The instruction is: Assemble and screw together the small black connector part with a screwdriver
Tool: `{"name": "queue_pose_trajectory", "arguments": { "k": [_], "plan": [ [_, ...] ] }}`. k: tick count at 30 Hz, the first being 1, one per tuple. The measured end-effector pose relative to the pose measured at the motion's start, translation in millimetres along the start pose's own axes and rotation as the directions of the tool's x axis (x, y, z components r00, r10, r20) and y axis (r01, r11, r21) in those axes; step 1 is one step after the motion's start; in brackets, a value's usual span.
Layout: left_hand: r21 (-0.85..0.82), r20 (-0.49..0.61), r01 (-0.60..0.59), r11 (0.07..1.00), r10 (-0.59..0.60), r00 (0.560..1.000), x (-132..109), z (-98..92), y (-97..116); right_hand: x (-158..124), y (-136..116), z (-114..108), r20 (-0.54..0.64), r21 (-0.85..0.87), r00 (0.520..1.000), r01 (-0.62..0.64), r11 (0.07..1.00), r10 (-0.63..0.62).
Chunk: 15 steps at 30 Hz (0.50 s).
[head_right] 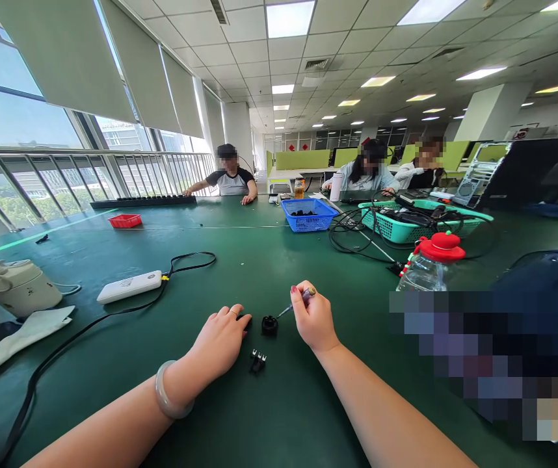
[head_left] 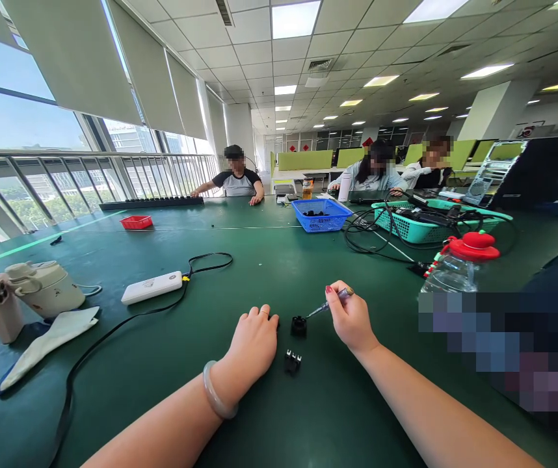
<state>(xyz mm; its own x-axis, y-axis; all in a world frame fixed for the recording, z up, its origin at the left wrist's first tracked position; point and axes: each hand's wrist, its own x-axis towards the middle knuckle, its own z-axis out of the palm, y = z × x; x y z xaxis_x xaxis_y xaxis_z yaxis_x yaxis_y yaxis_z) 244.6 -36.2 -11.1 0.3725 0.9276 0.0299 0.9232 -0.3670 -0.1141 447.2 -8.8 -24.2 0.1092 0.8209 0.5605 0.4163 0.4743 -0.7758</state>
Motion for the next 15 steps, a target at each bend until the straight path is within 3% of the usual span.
{"name": "queue_pose_trajectory", "arguments": {
  "k": [4,8,12,15],
  "plan": [
    [-0.071,-0.022,-0.033,0.997,0.031,0.999,5.1,7.5,-4.2,0.1,0.6,0.2,0.020,0.000,0.999,-0.025,1.000,0.025],
    [-0.269,-0.020,0.010,0.963,-0.016,1.000,12.2,11.0,-5.5,0.7,2.1,0.3,0.046,0.005,0.999,-0.024,1.000,0.024],
    [-0.468,0.043,0.031,0.883,-0.012,0.999,12.5,8.2,-2.0,1.0,2.2,0.4,0.056,0.010,0.998,-0.028,1.000,0.028],
    [-0.519,0.087,0.017,0.855,0.034,0.996,7.2,5.0,3.5,1.4,1.8,0.6,0.056,0.006,0.998,-0.021,1.000,0.021]
  ]
}}
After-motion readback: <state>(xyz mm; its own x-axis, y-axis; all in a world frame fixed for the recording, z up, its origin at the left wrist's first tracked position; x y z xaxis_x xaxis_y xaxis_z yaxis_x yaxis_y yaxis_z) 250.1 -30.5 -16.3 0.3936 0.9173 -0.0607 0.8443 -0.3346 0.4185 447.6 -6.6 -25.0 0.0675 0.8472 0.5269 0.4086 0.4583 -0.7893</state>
